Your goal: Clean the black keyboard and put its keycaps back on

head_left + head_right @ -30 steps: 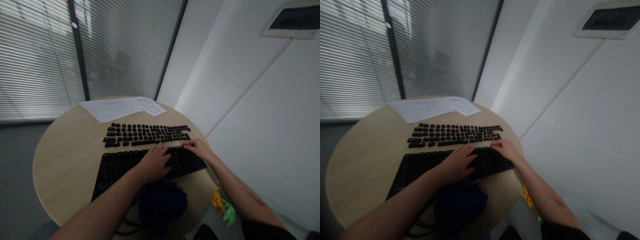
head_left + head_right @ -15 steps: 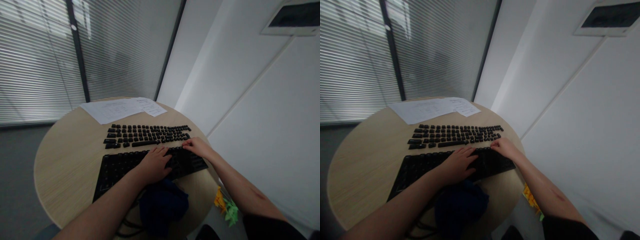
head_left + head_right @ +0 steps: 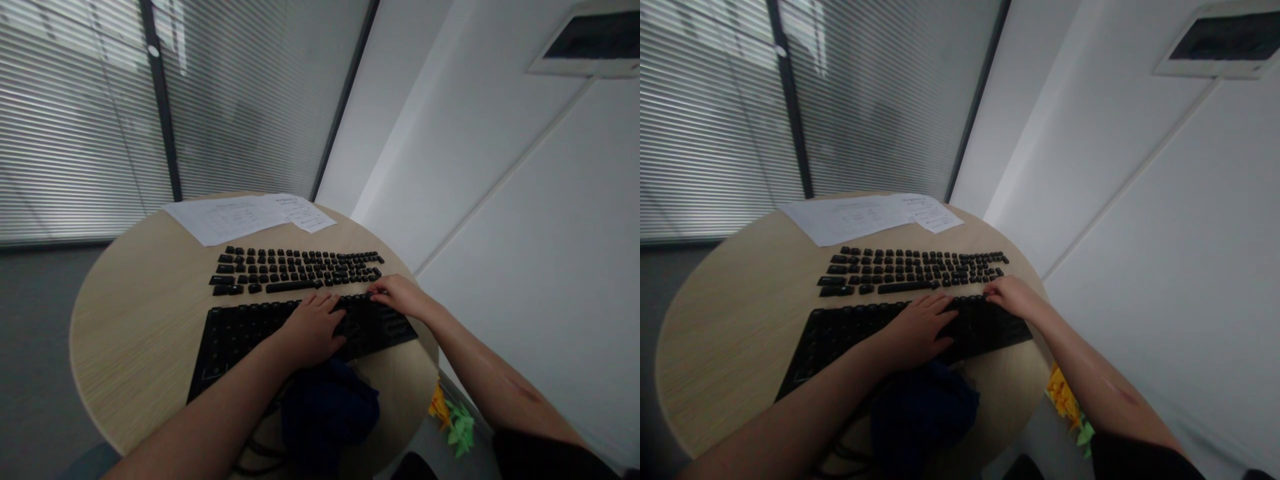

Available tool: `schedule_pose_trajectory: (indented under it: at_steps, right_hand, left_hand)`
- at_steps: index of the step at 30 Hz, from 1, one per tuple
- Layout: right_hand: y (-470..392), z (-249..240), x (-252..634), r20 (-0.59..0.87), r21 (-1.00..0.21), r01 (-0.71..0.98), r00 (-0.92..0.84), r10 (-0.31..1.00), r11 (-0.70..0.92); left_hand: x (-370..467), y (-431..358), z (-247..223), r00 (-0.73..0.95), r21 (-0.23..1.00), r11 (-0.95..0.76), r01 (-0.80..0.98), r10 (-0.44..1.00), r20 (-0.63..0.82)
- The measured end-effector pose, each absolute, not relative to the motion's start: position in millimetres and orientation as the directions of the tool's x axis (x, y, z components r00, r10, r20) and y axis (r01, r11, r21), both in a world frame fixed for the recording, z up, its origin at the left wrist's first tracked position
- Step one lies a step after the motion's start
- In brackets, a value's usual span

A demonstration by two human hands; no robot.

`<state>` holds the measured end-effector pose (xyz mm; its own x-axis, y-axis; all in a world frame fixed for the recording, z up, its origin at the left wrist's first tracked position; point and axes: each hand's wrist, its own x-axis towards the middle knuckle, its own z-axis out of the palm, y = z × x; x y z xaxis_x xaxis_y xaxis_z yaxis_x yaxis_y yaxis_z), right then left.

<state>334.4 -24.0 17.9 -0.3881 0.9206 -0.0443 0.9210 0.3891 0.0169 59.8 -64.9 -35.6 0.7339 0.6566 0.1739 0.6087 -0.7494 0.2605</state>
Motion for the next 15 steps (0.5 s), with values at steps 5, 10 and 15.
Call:
schedule_pose_trajectory:
  at_steps: [5,10,15]
  right_hand:
    - [-23.2,20.3,328.9,-0.095,0.143,0.904,-0.394,0.914,0.404]
    - [-19.2,21.3,321.0,-0.135,0.201,0.878,-0.413,0.9,0.434]
    - [-13.3,23.3,313.4,-0.165,0.227,0.862,-0.425,0.89,0.453]
  left_hand:
    - [60.3,-64.8,-36.0,0.73,0.262,-0.75,0.608,0.657,0.188]
    - [61.0,-64.7,-35.6,0.728,0.28,-0.743,0.608,0.663,0.178]
    - [60.9,-64.1,-36.1,0.731,0.259,-0.747,0.612,0.659,0.176]
